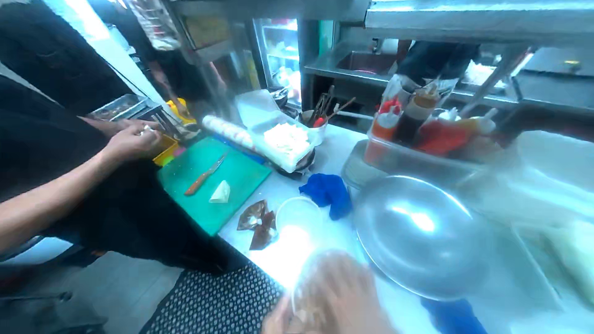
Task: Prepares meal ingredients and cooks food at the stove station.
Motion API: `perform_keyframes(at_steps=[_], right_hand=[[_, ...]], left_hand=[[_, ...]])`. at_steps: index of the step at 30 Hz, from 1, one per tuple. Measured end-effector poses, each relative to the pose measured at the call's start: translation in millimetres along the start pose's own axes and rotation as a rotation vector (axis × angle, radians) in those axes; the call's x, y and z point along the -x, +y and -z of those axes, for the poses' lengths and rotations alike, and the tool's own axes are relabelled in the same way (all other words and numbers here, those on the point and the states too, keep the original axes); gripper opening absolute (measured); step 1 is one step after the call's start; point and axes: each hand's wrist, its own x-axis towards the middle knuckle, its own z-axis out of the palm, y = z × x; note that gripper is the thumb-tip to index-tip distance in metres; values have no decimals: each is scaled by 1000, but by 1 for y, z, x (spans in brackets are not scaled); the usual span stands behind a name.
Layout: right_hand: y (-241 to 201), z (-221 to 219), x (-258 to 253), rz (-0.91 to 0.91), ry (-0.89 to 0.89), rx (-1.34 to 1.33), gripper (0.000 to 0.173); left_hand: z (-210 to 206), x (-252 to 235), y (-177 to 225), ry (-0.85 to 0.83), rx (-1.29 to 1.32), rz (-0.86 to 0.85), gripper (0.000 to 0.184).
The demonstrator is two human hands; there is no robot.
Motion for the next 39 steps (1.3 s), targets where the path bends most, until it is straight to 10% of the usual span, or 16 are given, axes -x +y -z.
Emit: perform_keyframes(at_steps=[7, 10, 25, 31, 39], right_hand=[[10, -12, -5, -171, 105, 116, 111], [0, -12, -4, -244, 99, 105, 109], [-53, -25, -10, -532, 139, 87, 112], [-39, -24, -12, -484, 136, 48, 114], [-18, -16, -37, -311, 171, 46, 109]], left_hand=[[28, -142, -40, 343, -612, 108, 50], [26, -180, -23, 246, -740, 193, 43], [15, -191, -3, -73, -231, 464, 33], [-16, -203, -11, 73, 55, 204, 34], [19, -177, 101, 133, 265, -54, 19]])
